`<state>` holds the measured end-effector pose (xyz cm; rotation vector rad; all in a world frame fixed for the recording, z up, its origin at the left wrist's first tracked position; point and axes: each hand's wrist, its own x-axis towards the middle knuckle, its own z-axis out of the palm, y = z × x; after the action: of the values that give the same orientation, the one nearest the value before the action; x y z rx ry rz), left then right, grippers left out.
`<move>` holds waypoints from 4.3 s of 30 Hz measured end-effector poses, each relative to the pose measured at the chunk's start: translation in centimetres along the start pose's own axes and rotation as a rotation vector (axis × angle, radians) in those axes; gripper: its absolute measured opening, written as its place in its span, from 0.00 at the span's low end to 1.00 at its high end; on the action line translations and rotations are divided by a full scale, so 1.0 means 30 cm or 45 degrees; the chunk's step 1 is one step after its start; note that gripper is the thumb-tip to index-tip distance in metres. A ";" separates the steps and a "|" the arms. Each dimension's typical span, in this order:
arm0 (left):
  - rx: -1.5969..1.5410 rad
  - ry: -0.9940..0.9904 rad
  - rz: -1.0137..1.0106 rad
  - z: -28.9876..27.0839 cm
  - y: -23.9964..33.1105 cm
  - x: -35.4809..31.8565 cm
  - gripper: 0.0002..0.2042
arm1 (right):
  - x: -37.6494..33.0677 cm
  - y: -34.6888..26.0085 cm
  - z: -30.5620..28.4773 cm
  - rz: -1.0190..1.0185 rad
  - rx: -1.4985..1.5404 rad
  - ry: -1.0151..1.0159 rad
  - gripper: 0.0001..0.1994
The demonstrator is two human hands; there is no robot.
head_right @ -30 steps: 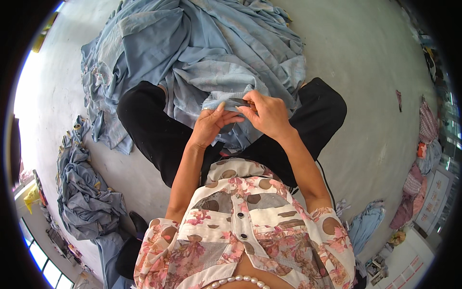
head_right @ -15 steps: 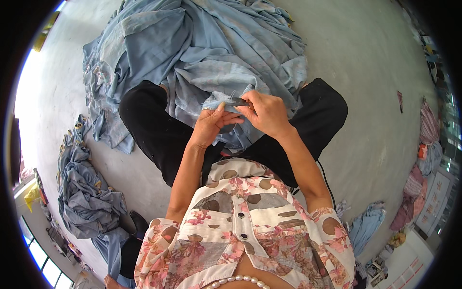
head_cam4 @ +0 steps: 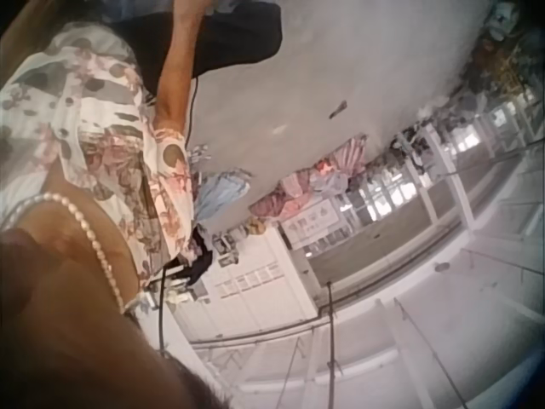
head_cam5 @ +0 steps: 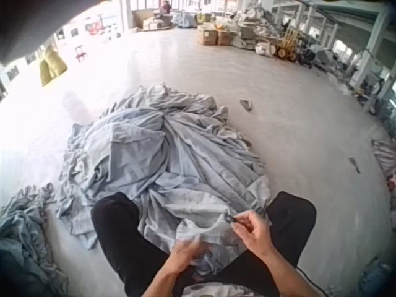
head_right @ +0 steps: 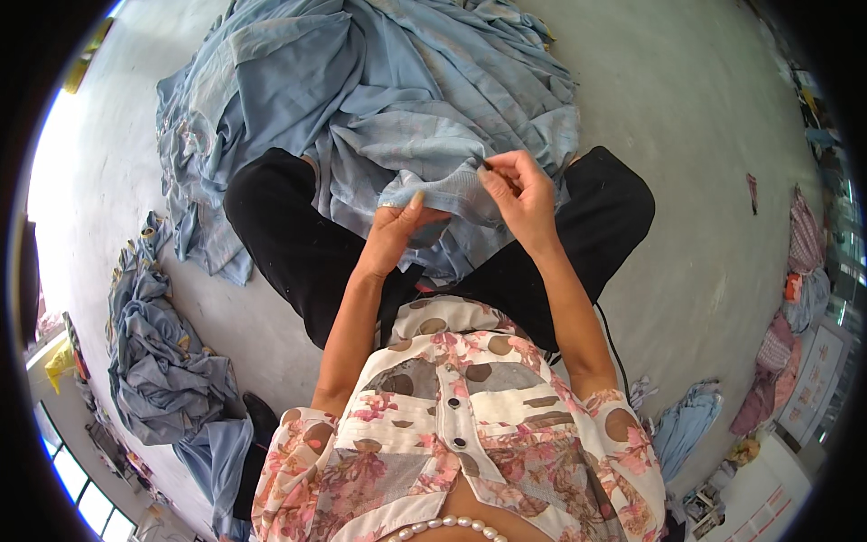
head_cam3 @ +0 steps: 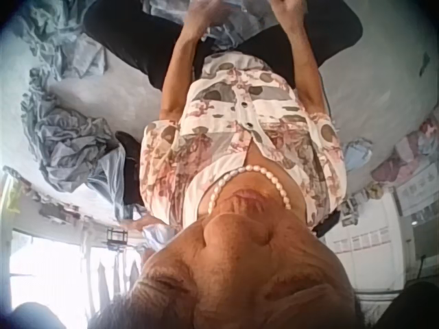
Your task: The person sits cross-legged on the floor and uses a small blade to trim loose threads and edges from light blue fabric pieces. The person repeatedly picks up fabric, trims it, and places it back on the pile.
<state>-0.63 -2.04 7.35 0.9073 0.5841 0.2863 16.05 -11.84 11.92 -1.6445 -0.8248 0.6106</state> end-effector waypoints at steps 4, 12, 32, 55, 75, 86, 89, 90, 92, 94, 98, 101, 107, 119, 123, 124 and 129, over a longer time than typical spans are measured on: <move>0.960 0.065 0.563 0.020 0.003 0.002 0.15 | -0.038 -0.012 -0.005 -0.117 -0.345 -0.239 0.11; 1.363 0.065 0.525 -0.007 -0.089 0.025 0.17 | -0.043 -0.007 0.032 -0.261 -0.614 -0.426 0.13; 1.437 -0.051 0.516 0.019 -0.097 0.036 0.19 | -0.041 0.003 0.051 -0.125 -0.663 -0.557 0.11; 0.759 -0.220 0.472 0.136 0.079 -0.190 0.11 | -0.015 0.235 0.169 0.896 1.254 -0.176 0.18; -0.983 0.629 1.055 -1.012 0.726 0.011 0.18 | -0.048 0.088 -0.032 0.286 0.386 0.274 0.11; -0.310 0.620 0.799 -0.615 0.412 0.045 0.14 | 0.035 0.608 0.123 0.832 -0.030 0.155 0.13; -0.316 0.637 0.240 -0.349 0.152 0.104 0.14 | -0.017 0.745 0.122 0.534 -0.538 0.246 0.12; -0.336 0.643 0.140 -0.297 0.086 0.112 0.14 | -0.037 0.810 0.128 0.349 -0.743 0.330 0.12; -0.328 0.704 -0.027 -0.244 -0.041 0.108 0.13 | -0.032 0.891 0.145 0.175 -0.937 0.399 0.11; -0.290 0.760 -0.162 -0.206 -0.150 0.024 0.14 | -0.071 0.879 0.125 0.214 -0.956 0.386 0.11; 0.088 0.740 -0.376 -0.233 -0.311 0.004 0.19 | -0.027 0.833 0.096 0.758 -0.680 -0.249 0.11; 0.853 0.455 -0.428 -0.172 -0.395 -0.036 0.30 | -0.035 0.605 0.114 1.105 0.193 -0.281 0.10; 0.223 0.311 0.203 -0.159 -0.619 0.083 0.20 | 0.038 0.083 0.297 0.899 1.170 -0.347 0.10; -0.498 0.367 -0.089 -0.239 0.111 0.071 0.16 | 0.142 0.125 0.109 0.588 0.637 -0.573 0.21; -0.498 0.317 -0.035 -0.213 0.142 0.087 0.19 | 0.117 0.083 0.153 0.595 0.845 -0.608 0.22; -0.487 0.313 -0.037 -0.205 0.146 0.088 0.19 | 0.122 0.062 0.159 0.571 0.828 -0.602 0.20; -0.480 0.268 -0.087 -0.228 0.131 0.120 0.16 | 0.156 0.038 0.184 0.477 0.605 -0.559 0.11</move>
<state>-1.70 6.46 6.00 0.4949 0.7250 0.4173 14.97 -4.92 9.74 -1.2417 -0.6107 1.3554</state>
